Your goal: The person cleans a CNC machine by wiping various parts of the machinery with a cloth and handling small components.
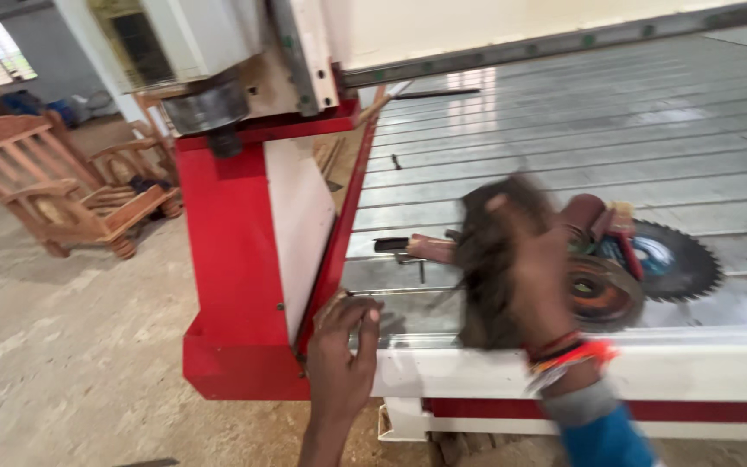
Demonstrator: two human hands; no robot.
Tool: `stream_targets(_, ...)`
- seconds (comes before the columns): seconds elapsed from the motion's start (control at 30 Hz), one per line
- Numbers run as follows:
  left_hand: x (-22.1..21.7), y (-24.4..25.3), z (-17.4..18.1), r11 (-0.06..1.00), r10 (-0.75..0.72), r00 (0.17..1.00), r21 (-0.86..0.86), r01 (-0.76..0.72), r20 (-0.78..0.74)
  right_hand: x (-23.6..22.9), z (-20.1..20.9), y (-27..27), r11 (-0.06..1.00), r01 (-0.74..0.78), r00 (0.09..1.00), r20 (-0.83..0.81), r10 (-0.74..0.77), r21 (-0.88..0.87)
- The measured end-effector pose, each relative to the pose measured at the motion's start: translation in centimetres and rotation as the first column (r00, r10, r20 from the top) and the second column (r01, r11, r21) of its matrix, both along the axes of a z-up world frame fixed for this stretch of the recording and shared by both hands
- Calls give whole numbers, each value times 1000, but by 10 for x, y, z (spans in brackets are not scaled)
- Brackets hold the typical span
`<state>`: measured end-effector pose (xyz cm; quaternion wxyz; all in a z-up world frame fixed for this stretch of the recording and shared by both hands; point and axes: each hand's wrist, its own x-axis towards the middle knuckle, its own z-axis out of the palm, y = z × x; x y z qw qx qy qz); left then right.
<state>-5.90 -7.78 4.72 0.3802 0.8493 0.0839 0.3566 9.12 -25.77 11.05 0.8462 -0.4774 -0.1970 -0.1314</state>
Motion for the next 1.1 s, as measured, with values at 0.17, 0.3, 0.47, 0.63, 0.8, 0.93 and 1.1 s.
stream_targets(0.17, 34, 53, -19, 971, 204, 979, 133, -201, -11, 58, 19, -26, 883, 268, 941, 299, -155, -386)
stream_targets(0.3, 43, 70, -37, 932, 246, 964, 296, -208, -98, 65, -11, -21, 207, 596, 798, 542, -263, -776)
stream_targets(0.47, 37, 78, -38, 949, 288, 958, 141, -282, -22, 35, -72, 13, 428, 641, 759, 612, -224, -638)
stream_targets(0.63, 26, 91, -14, 952, 284, 959, -114, -283, -8, 40, -85, 16, 404, 698, 694, 698, -177, -591)
stream_targets(0.8, 48, 80, -15, 973, 226, 968, -67, -219, 113, 34, -83, 19, 373, 718, 677, 715, -175, -588)
stream_targets(0.93, 68, 52, -30, 953, -34, 994, 304, 2, 101, 26, -78, 24, 389, 693, 684, 723, -91, -607)
stream_targets(1.1, 70, 39, -43, 892, -37, 993, 443, 83, -112, 28, -70, 41, 552, 482, 833, 551, -49, -681)
